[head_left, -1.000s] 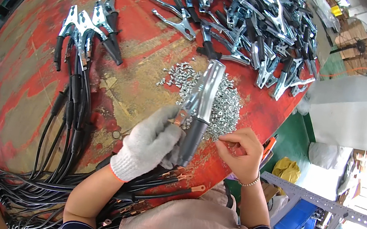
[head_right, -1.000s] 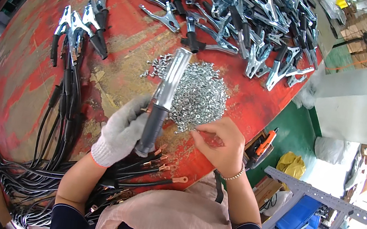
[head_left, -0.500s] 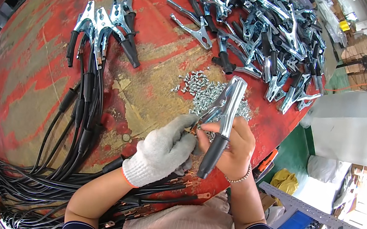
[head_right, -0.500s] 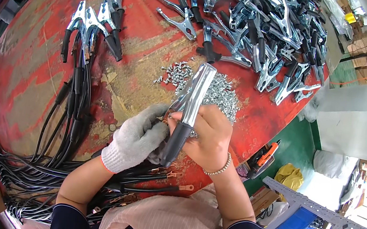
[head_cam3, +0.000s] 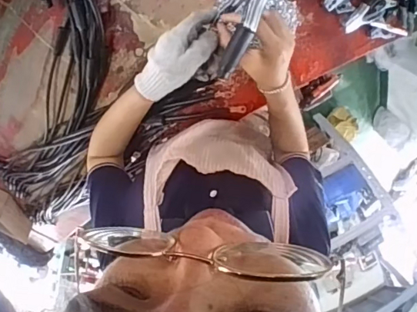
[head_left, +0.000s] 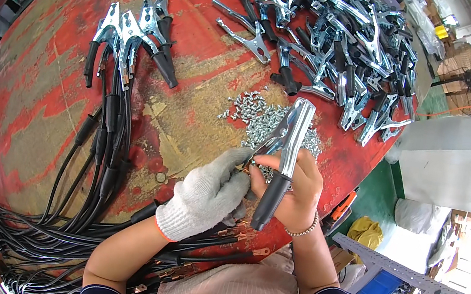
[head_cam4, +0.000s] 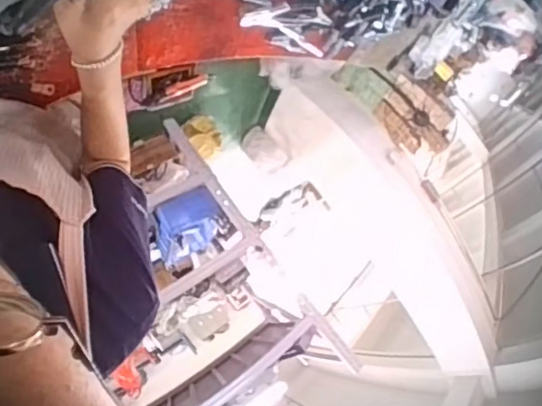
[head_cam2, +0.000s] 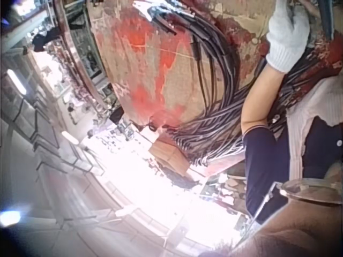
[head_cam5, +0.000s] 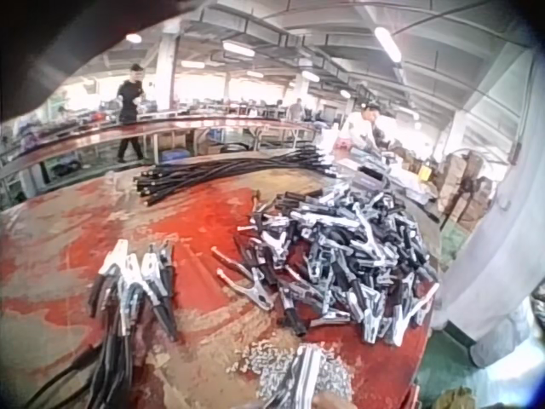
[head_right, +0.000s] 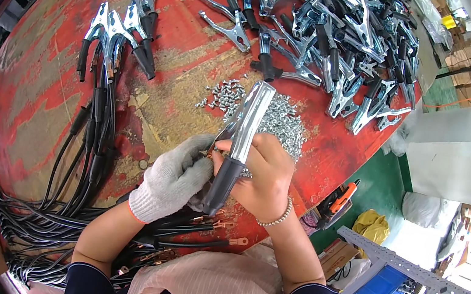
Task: Assembling heavy-duty battery or jumper cables by attaching clamps to the wire ends.
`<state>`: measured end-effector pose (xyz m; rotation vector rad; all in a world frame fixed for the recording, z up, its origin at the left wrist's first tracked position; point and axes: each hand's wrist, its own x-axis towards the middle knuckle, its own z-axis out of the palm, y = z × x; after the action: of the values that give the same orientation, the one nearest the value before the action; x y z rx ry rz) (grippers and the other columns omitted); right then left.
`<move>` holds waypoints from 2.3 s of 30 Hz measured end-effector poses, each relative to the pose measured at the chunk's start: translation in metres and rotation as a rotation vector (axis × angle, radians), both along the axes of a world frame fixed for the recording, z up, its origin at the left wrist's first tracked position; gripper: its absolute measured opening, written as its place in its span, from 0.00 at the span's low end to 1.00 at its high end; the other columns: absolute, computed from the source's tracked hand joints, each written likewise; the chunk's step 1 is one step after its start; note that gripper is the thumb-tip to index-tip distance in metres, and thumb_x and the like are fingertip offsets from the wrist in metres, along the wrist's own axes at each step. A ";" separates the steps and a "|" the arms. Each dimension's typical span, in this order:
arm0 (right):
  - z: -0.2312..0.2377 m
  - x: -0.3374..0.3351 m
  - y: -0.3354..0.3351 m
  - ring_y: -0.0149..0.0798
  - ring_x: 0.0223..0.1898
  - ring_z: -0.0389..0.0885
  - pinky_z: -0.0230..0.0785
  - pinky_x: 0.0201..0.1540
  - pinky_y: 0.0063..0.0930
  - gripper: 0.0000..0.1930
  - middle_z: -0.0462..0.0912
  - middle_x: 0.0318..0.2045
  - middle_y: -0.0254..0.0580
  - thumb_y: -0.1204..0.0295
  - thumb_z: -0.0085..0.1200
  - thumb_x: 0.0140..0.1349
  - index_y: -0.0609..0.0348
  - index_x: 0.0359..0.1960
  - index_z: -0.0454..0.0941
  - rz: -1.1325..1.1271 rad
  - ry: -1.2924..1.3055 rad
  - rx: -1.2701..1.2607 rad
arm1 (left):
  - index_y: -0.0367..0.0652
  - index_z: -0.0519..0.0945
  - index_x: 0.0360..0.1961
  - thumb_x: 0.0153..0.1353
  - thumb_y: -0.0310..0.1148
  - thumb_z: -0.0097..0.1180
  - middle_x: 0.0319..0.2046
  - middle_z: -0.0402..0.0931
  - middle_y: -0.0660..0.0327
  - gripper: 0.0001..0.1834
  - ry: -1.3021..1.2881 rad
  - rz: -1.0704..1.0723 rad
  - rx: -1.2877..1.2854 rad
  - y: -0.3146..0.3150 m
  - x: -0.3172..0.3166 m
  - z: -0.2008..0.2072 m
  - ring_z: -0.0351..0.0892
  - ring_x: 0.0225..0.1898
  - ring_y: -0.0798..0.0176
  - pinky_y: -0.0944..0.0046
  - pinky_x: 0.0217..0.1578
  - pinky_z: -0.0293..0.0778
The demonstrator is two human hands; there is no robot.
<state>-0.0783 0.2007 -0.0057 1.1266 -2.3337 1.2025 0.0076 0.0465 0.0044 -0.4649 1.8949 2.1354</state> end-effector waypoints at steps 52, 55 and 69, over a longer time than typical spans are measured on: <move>-0.012 0.003 0.003 0.37 0.29 0.77 0.69 0.31 0.28 0.16 0.78 0.29 0.37 0.79 0.72 0.40 0.54 0.34 0.86 -0.013 0.032 -0.014 | 0.34 0.67 0.61 0.69 0.25 0.42 0.31 0.78 0.60 0.20 0.001 -0.025 0.025 0.000 0.000 -0.004 0.77 0.26 0.75 0.74 0.25 0.73; -0.008 0.003 -0.001 0.39 0.27 0.76 0.68 0.27 0.30 0.15 0.79 0.27 0.38 0.78 0.72 0.39 0.54 0.32 0.86 -0.037 0.023 -0.024 | 0.34 0.67 0.61 0.69 0.26 0.43 0.32 0.78 0.60 0.20 -0.005 -0.017 0.025 0.000 -0.001 -0.002 0.77 0.27 0.75 0.74 0.25 0.73; -0.006 0.003 -0.001 0.38 0.28 0.77 0.68 0.31 0.29 0.13 0.78 0.29 0.39 0.79 0.72 0.42 0.56 0.32 0.85 -0.004 -0.063 -0.038 | 0.34 0.68 0.61 0.69 0.27 0.44 0.32 0.77 0.61 0.20 -0.025 -0.007 0.042 -0.001 -0.001 0.000 0.77 0.29 0.74 0.72 0.30 0.75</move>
<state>-0.0749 0.1994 -0.0114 1.0860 -2.3476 1.2938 0.0062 0.0459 0.0042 -0.4727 1.8322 2.1503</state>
